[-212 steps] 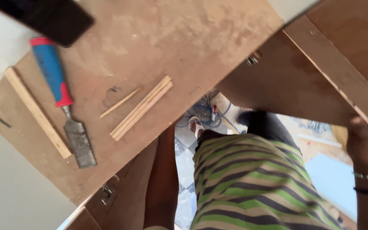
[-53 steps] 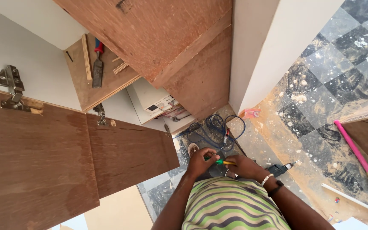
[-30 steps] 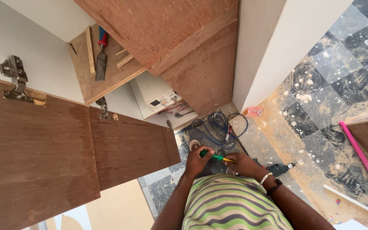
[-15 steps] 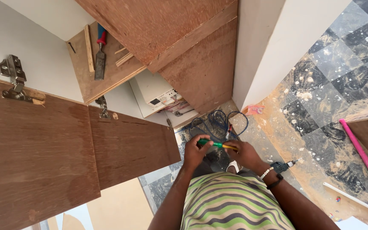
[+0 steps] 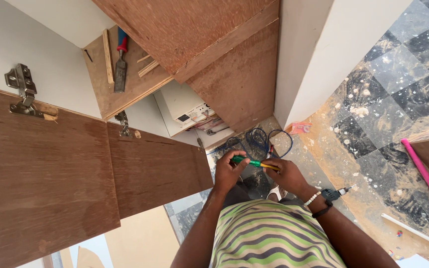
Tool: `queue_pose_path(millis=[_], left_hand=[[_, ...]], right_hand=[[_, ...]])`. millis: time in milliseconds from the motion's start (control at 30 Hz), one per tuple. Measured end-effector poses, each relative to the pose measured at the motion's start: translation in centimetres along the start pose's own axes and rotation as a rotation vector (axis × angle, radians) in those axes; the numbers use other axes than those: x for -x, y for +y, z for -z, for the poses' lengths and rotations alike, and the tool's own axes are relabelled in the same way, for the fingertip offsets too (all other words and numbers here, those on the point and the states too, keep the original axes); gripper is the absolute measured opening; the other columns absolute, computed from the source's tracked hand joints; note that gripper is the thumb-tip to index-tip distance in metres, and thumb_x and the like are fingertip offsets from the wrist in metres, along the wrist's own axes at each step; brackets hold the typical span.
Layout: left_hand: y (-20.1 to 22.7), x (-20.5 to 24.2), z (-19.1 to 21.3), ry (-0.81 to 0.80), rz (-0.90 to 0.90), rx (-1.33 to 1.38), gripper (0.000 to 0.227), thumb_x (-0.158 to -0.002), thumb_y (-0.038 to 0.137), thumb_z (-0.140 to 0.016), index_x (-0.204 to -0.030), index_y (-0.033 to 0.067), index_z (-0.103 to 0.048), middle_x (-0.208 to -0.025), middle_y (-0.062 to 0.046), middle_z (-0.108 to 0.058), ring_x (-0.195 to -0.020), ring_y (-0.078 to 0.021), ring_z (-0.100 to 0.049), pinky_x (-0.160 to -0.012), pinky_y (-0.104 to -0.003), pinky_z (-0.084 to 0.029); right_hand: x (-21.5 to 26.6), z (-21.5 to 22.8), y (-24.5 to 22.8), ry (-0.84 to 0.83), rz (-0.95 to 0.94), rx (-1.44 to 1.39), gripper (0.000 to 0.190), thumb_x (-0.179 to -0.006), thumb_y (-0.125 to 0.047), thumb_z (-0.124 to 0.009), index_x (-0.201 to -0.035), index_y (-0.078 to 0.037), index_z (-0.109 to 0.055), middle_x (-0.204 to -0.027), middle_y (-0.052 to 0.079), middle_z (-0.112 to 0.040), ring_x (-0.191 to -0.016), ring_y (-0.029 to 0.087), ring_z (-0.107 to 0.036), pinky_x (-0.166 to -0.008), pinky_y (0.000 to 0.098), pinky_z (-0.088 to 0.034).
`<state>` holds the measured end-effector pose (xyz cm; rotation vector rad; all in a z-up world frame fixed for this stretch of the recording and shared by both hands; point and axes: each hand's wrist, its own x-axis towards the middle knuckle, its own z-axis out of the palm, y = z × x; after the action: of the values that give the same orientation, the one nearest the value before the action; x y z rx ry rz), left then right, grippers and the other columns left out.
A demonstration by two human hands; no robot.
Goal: The recorder is installing and adjusting a cabinet door using a screwdriver and pencil for marking.
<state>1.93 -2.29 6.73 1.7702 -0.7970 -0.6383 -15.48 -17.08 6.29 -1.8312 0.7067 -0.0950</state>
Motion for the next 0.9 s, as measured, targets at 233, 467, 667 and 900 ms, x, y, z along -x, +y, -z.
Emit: queue_pose_path(millis=[233, 467, 667, 900], left_hand=[[-0.4, 0.3, -0.4, 0.001, 0.054, -0.022, 0.033, -0.088, 0.028, -0.083, -0.112, 0.0068, -0.074, -0.083, 0.003, -0.068, -0.063, -0.0032, -0.051, -0.055, -0.023, -0.043], [0.7, -0.1, -0.1, 0.002, 0.055, -0.003, 0.031, -0.089, 0.028, -0.082, -0.111, 0.0070, -0.074, -0.077, 0.004, -0.063, -0.063, -0.0030, -0.049, -0.056, -0.023, -0.041], [0.9, 0.0, 0.0, 0.005, 0.035, -0.009, 0.031, -0.090, 0.029, -0.082, -0.110, 0.0076, -0.074, -0.077, 0.005, -0.062, -0.062, -0.0033, -0.048, -0.055, -0.024, -0.040], [0.0, 0.3, -0.1, 0.007, 0.041, -0.029, 0.030, -0.090, 0.029, -0.082, -0.110, 0.0077, -0.074, -0.075, 0.005, -0.060, -0.062, -0.0037, -0.048, -0.055, -0.024, -0.040]], right_hand=[[0.1, 0.2, 0.3, -0.010, -0.002, -0.015, 0.029, -0.089, -0.020, -0.071, -0.116, -0.010, -0.076, -0.102, 0.012, -0.079, -0.085, 0.024, -0.078, -0.078, 0.0362, -0.059], [-0.4, 0.4, 0.5, 0.002, 0.025, 0.032, 0.030, -0.089, -0.022, -0.074, -0.116, -0.009, -0.076, -0.102, 0.014, -0.079, -0.087, 0.024, -0.077, -0.080, 0.0356, -0.058], [-0.5, 0.5, 0.1, 0.003, 0.039, -0.032, 0.030, -0.089, -0.020, -0.072, -0.116, -0.007, -0.075, -0.103, 0.014, -0.079, -0.087, 0.020, -0.077, -0.081, 0.0338, -0.058], [-0.4, 0.4, 0.4, -0.009, 0.036, -0.015, 0.029, -0.090, -0.019, -0.072, -0.116, -0.007, -0.075, -0.101, 0.014, -0.078, -0.086, 0.021, -0.076, -0.079, 0.0344, -0.057]])
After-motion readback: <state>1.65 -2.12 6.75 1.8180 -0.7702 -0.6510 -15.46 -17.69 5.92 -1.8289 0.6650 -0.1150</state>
